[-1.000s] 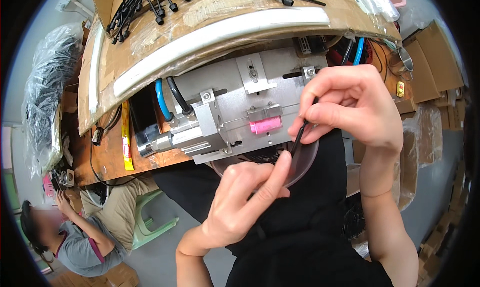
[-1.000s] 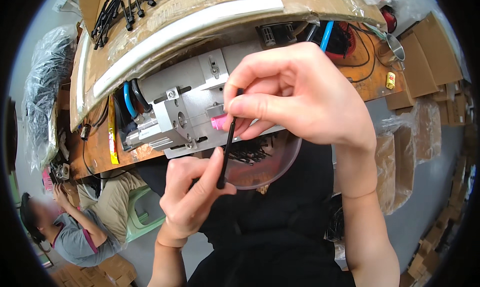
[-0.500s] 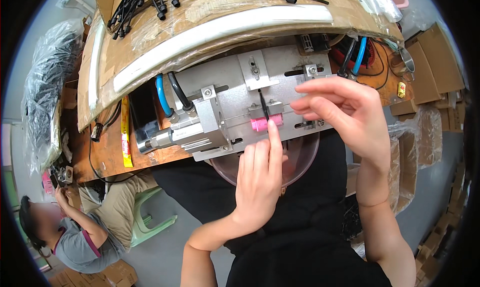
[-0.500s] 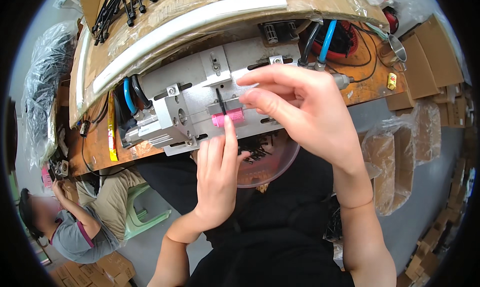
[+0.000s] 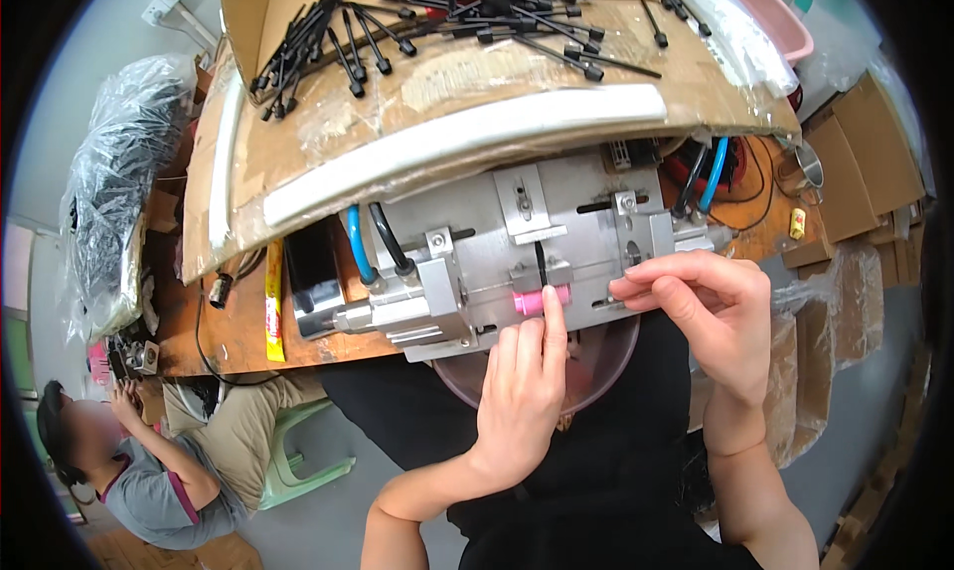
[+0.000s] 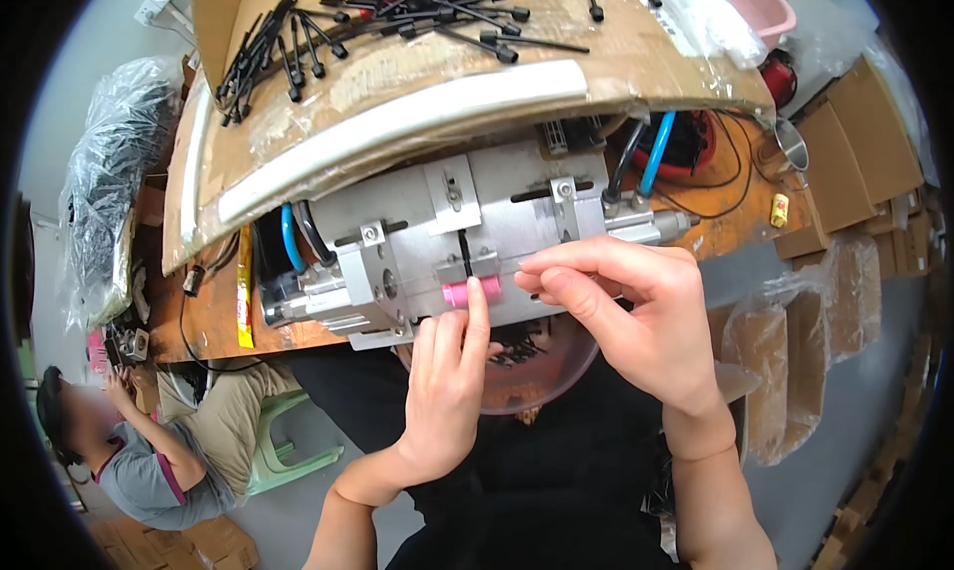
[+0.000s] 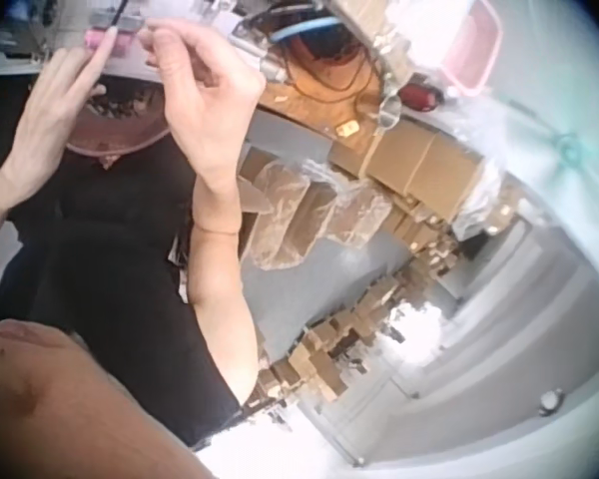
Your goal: The person inserts black cable ties into a metal jig on a workbench and uses a pink tool to crimp them. They then remove the finished cable ties and place them into a clear plastic bowl on their lap. The process is repeated continuously throughout the video.
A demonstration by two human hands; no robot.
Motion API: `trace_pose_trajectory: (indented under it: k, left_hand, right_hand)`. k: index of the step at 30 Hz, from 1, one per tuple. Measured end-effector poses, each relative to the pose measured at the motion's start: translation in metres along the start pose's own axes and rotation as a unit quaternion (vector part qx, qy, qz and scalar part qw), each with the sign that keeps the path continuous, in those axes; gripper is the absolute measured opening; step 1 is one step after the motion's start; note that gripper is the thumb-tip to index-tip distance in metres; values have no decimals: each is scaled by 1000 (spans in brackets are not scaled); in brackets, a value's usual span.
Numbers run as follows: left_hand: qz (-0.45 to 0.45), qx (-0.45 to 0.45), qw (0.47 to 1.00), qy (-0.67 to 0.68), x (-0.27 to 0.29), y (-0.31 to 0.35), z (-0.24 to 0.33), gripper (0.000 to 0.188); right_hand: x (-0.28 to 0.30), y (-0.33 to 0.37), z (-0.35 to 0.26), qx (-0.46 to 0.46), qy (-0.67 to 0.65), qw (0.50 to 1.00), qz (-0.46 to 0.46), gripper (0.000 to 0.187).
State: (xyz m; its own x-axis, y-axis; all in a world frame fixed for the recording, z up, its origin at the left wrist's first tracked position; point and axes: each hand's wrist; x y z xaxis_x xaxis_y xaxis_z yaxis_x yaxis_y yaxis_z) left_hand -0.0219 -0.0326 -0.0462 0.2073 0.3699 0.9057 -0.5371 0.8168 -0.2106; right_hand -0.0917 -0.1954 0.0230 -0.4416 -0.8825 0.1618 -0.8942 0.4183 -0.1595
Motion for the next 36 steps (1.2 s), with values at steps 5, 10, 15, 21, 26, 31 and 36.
trace_pose_trajectory:
  k: [5, 10, 15, 21, 26, 31, 36]
  left_hand:
    - [92, -115, 989, -33, 60, -67, -26, 53]
    - [170, -141, 969, -108, 101, -213, -105, 24]
    - [66, -177, 981, -32, 118, -201, -138, 24]
    - [79, -183, 977, -81, 144, -179, -165, 24]
    - [86, -115, 990, 9, 143, -172, -120, 16]
    - [119, -175, 977, -35, 112, -193, -94, 17]
    - [84, -147, 984, -60, 113, -202, -87, 17]
  right_hand:
    - [19, -53, -17, 104, 215, 970, 44, 9]
    - [36, -196, -20, 191, 448, 873, 21, 21]
    - [25, -195, -24, 108, 468, 869, -123, 20]
    - [13, -196, -12, 202, 413, 880, -123, 20]
    - [37, -202, -18, 340, 521, 783, -5, 15]
    - [43, -199, -37, 408, 584, 697, 76, 7]
    - [72, -184, -46, 356, 552, 745, 119, 9]
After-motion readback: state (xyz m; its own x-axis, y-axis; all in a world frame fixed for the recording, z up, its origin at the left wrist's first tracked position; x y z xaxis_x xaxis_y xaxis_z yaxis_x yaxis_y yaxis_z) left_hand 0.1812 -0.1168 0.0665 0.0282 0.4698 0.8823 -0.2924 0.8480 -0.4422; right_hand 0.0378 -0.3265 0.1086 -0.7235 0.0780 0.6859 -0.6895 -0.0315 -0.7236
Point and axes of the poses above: each hand's wrist, its own y-axis away from the middle knuckle, its own x-axis out of the back of the hand, z = x × y, and after that the axes turned 5 degrees about -z, right-handed
